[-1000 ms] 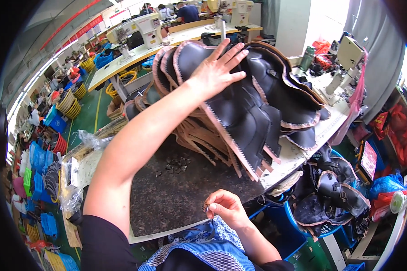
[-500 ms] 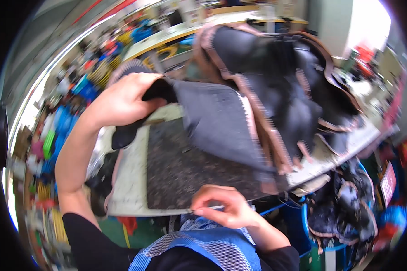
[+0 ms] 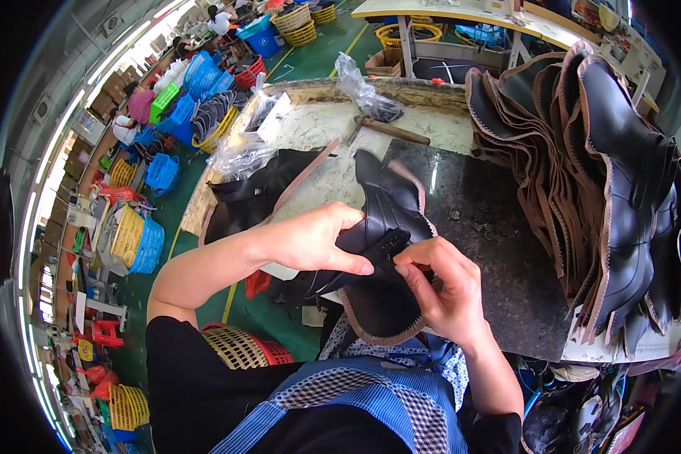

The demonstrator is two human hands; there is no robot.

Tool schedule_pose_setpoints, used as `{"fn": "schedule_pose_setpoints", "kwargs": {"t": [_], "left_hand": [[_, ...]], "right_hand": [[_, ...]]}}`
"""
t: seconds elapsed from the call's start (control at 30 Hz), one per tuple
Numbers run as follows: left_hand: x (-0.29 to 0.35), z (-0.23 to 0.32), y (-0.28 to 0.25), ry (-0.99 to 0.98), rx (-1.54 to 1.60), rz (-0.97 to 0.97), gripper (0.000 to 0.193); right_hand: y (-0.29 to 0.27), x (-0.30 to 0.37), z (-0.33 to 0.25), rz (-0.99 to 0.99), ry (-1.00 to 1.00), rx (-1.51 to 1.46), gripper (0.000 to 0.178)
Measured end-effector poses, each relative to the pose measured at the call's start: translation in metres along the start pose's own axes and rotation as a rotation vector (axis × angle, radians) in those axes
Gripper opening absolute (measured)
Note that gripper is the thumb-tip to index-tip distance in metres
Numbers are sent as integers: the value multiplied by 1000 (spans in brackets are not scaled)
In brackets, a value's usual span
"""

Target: Assembling shoe components by attaching metal pieces to leather uppers.

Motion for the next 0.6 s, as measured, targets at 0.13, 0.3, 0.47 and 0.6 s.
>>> {"fn": "schedule_pose_setpoints", "kwargs": {"t": [0.13, 0.3, 0.47, 0.6], "left_hand": [[6, 5, 2, -15, 24, 16, 39], [10, 0, 6, -23, -130, -30, 31], [12, 18, 12, -36, -261, 22, 34], [14, 23, 22, 73, -468, 114, 41]], "right_hand": [[5, -4, -1, -37, -40, 95, 12], [4, -4, -3, -78, -17, 98, 13], [3, -1, 0, -123, 23, 86, 12], [7, 2, 4, -121, 56, 49, 12]]}}
Point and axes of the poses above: each hand's wrist, its own x-axis away from the middle knuckle, its own y-axis out of the palm, z = x × y, the point moved 5 cm from there along -x, towards the middle knuckle, and after that the axes turned 7 degrees about y, right-handed, at the moved point
